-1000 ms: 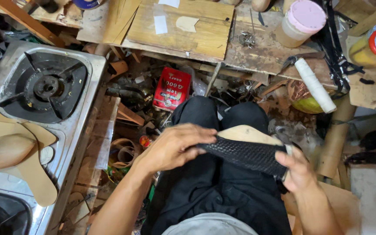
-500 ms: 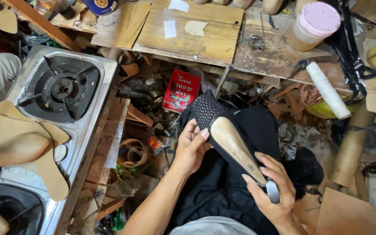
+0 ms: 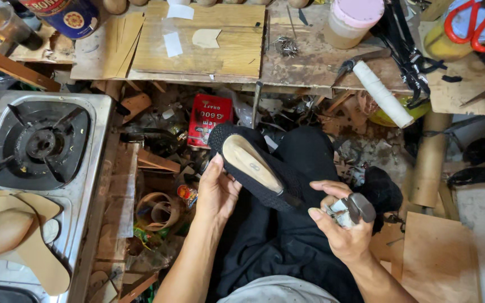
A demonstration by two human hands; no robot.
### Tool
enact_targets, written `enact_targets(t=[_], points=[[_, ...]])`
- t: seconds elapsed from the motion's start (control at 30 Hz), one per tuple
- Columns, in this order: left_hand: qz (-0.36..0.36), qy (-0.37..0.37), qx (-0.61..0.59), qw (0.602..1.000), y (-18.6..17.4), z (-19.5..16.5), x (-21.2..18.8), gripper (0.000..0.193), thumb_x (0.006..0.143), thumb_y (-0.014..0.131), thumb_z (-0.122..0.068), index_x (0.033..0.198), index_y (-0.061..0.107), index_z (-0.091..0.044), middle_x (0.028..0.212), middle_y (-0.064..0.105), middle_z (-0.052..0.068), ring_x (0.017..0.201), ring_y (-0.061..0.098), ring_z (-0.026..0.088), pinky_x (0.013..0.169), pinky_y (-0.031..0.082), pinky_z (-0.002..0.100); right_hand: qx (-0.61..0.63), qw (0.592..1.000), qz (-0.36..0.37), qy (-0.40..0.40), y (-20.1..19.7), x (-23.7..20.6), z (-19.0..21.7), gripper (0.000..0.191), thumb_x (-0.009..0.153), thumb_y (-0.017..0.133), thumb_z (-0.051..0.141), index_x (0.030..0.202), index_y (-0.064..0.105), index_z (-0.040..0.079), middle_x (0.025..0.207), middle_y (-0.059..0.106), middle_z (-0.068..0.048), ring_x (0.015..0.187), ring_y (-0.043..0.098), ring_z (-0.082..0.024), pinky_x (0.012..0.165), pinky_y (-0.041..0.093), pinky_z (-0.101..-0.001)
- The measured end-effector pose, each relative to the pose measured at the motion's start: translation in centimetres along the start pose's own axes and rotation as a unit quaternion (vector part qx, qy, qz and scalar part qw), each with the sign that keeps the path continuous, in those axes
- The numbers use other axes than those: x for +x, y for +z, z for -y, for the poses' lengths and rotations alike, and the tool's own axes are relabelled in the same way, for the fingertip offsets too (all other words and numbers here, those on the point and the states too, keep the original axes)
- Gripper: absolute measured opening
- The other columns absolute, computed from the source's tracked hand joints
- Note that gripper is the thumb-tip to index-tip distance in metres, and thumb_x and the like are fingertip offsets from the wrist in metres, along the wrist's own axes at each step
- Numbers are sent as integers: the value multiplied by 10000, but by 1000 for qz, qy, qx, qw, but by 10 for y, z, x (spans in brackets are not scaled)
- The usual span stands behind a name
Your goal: The person sits on the floor and uses a hammer and nail punch to attach a black rubber sole to a wooden shoe last. They repeatedly position the sole, drive nails along the edge, and adjust the fit while working on a single shoe.
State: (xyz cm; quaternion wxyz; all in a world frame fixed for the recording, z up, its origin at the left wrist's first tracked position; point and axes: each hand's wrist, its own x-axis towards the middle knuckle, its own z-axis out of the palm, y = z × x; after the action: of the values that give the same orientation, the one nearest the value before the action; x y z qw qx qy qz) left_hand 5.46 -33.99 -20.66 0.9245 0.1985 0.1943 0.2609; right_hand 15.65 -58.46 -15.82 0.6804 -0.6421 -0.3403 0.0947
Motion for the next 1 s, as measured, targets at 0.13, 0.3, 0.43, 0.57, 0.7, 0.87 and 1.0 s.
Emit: enact_targets(t=[0.13,0.3,0.43,0.57,0.7,0.87,1.0], points=[[16,15,15,1000,-2,-3,-2,355,1010,621,-288,1271,593,-49,1176,727,99,1038,725,226,891,618,438,-61,998,-1,-30,7,5,17,419,827,773,5,1219,626,-4,1259,689,-183,798,564,-96,736,502,-226],[15,51,46,997,-4,3,-5,270,1042,647,-225,1256,574,-77,1122,726,81,970,720,192,790,614,383,-198,957,22,-211,14,16,33,506,738,847,127,1167,610,1,1150,701,-174,1071,685,-297,952,560,-395],[23,71,45,996,8,9,-13,300,1061,665,-174,1312,517,-108,1072,677,42,913,681,143,778,613,383,-230,953,0,-196,13,7,24,415,824,850,92,1149,614,-11,1136,715,-172,1046,720,-313,921,586,-385],[110,61,-7,992,24,-7,-31,586,938,700,-271,1426,458,-56,1268,662,66,1046,673,145,935,596,422,-85,986,-138,33,-5,-11,-11,314,905,796,71,1182,675,-17,1065,705,-134,925,678,-243,871,543,-371],[124,157,132,971,46,-23,-29,760,908,804,-280,1507,412,-25,1337,617,124,1134,653,210,979,529,402,254,929,-207,173,-28,-12,-58,193,1035,746,22,1196,640,32,1104,681,-39,1042,673,-124,958,520,-277],[216,111,153,958,53,-27,-23,625,873,750,-225,1400,559,52,1360,675,118,1222,668,205,1082,531,358,188,807,-135,543,-23,-27,-81,204,1006,570,230,1149,672,126,898,692,-72,611,616,-209,551,507,-385],[85,109,220,966,50,-1,-16,485,902,736,-116,1330,567,39,1158,699,100,1047,679,192,966,554,350,-71,850,144,502,-29,-27,-66,238,972,641,266,977,696,35,685,746,-139,447,533,-178,428,399,-313]])
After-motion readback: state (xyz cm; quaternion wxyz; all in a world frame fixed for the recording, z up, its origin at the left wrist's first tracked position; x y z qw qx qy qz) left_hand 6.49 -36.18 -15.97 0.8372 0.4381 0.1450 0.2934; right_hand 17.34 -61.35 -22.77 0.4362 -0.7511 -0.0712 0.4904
